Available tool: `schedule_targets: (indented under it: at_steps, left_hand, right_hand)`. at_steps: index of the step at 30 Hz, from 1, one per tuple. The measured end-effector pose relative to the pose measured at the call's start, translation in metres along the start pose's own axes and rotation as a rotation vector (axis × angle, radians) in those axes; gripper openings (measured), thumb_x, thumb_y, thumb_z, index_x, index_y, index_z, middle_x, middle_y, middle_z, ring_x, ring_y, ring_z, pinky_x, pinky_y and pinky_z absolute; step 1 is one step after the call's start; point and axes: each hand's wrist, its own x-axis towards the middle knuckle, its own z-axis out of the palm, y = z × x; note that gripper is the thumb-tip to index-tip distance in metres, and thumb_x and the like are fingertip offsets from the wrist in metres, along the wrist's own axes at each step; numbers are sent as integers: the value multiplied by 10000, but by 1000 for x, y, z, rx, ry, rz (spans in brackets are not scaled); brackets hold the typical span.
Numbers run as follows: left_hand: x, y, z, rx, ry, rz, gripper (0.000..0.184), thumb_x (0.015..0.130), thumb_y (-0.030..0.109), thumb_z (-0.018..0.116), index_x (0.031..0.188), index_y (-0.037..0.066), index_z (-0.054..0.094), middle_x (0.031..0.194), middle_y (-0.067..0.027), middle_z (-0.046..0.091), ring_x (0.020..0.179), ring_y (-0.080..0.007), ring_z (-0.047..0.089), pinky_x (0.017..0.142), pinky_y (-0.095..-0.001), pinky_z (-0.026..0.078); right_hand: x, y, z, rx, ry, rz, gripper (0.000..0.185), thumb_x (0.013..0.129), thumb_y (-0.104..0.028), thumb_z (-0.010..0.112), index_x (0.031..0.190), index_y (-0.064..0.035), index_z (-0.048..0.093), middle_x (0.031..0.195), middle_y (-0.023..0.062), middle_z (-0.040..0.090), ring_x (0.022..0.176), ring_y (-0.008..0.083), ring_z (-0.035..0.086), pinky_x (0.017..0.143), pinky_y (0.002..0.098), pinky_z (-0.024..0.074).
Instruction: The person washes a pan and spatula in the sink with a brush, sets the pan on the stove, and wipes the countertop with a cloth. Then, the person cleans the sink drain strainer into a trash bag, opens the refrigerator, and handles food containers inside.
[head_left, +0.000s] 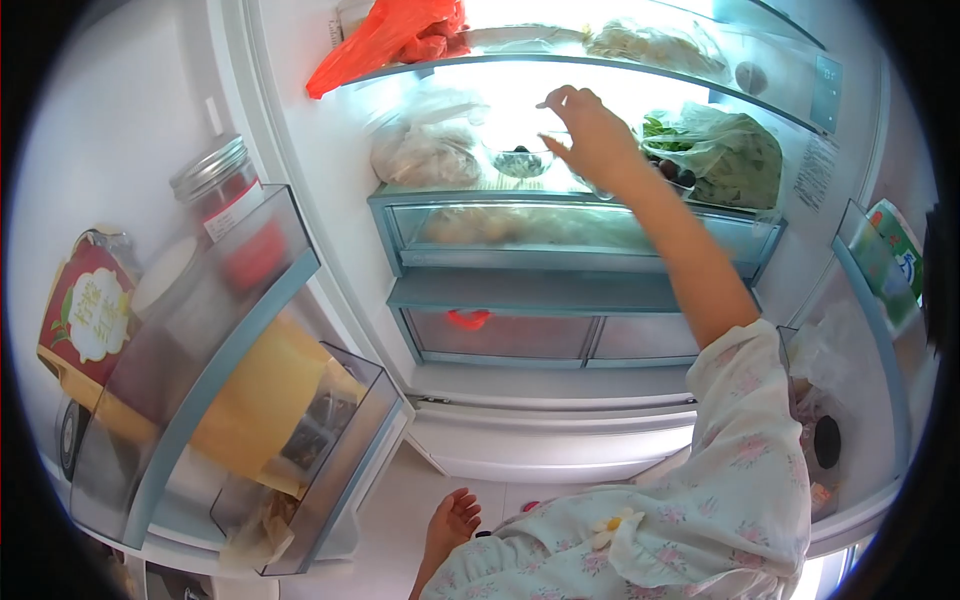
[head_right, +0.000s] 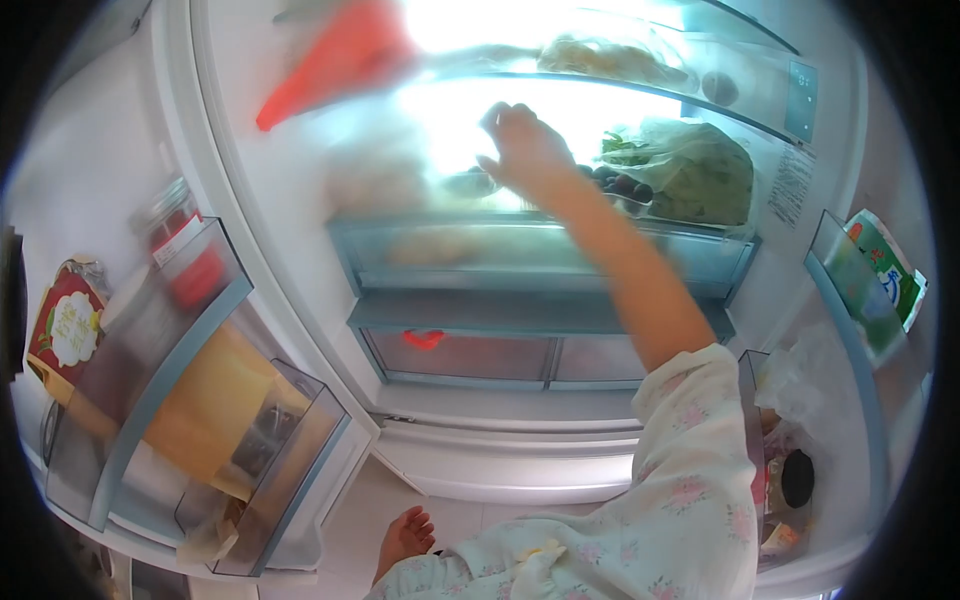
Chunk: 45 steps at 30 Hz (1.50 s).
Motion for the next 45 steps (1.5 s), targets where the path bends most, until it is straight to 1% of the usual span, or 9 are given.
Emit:
schedule_targets:
  at_steps: [2, 4, 10, 18, 24, 33, 36, 39, 45]
  left_hand:
    - [-3, 4, -8, -13, -6, 20, 282, 915, 279, 457, 1092, 77, 540, 950, -56, 609, 849, -195, 582, 706, -308, 480]
    - [-4, 8, -10, -18, 1, 49, 273, 914, 273, 460, 1085, 79, 545, 940, -55, 611, 847, -195, 582, 706, -307, 479]
    - [1, 22, 3, -27, 31, 87, 265, 916, 268, 452, 1072, 80, 555, 918, -55, 616, 835, -198, 585, 700, -317, 481]
    - [12, 15, 6, 16, 1, 19, 281, 913, 271, 453, 1093, 78, 549, 955, -73, 627, 864, -224, 594, 707, -346, 488]
    - [13, 15, 16, 50, 60, -1, 299, 916, 274, 454, 1119, 69, 535, 967, -75, 628, 878, -227, 595, 743, -347, 485]
    - [13, 24, 41, 71, -24, 54, 290, 921, 256, 437, 1112, 61, 536, 985, -78, 619, 896, -211, 578, 753, -324, 473]
    - [17, 21, 42, 92, 63, 55, 291, 923, 260, 433, 1105, 59, 537, 974, -78, 617, 897, -213, 574, 756, -333, 468]
    - [19, 13, 38, 85, 68, 42, 290, 920, 261, 434, 1101, 60, 539, 968, -73, 612, 891, -215, 570, 759, -341, 457]
    - [26, 3, 25, 22, 143, 75, 316, 888, 287, 479, 1109, 69, 536, 967, -68, 603, 877, -220, 560, 757, -338, 443]
  right_hand:
    - [-18, -10, 37, 35, -134, 35, 448, 800, -237, 635, 1203, -121, 478, 1175, 71, 470, 987, 269, 548, 811, 390, 488]
    - [-29, -12, 59, 150, -107, 48, 357, 804, -188, 622, 1122, -88, 495, 1080, 99, 497, 888, 281, 590, 737, 396, 510]
    - [-41, -20, 100, 128, 196, 108, 180, 799, -102, 590, 931, -67, 472, 908, 83, 482, 795, 264, 599, 557, 378, 509]
    - [-59, -26, 102, 190, 347, 54, 192, 778, -88, 592, 942, -107, 492, 932, 48, 487, 758, 261, 586, 559, 356, 501]
    - [-36, -23, 76, 210, 190, 113, 210, 763, -51, 597, 945, -81, 496, 913, 89, 500, 780, 270, 601, 579, 348, 512]
    - [18, -14, 68, 85, -340, 240, 354, 754, -42, 607, 1093, -44, 509, 1067, 136, 523, 956, 286, 589, 700, 322, 539]
    - [32, -17, 68, 241, -151, 263, 460, 794, -145, 601, 1214, -43, 445, 1133, 166, 512, 1060, 307, 531, 780, 356, 513]
    - [80, -47, 94, 329, -165, 246, 602, 848, -316, 513, 1348, -61, 294, 1258, 230, 434, 1174, 373, 429, 945, 425, 405]
    - [96, -112, 86, 489, -286, 18, 528, 836, -334, 506, 1314, -161, 362, 1343, 228, 337, 1207, 424, 383, 1016, 613, 205]
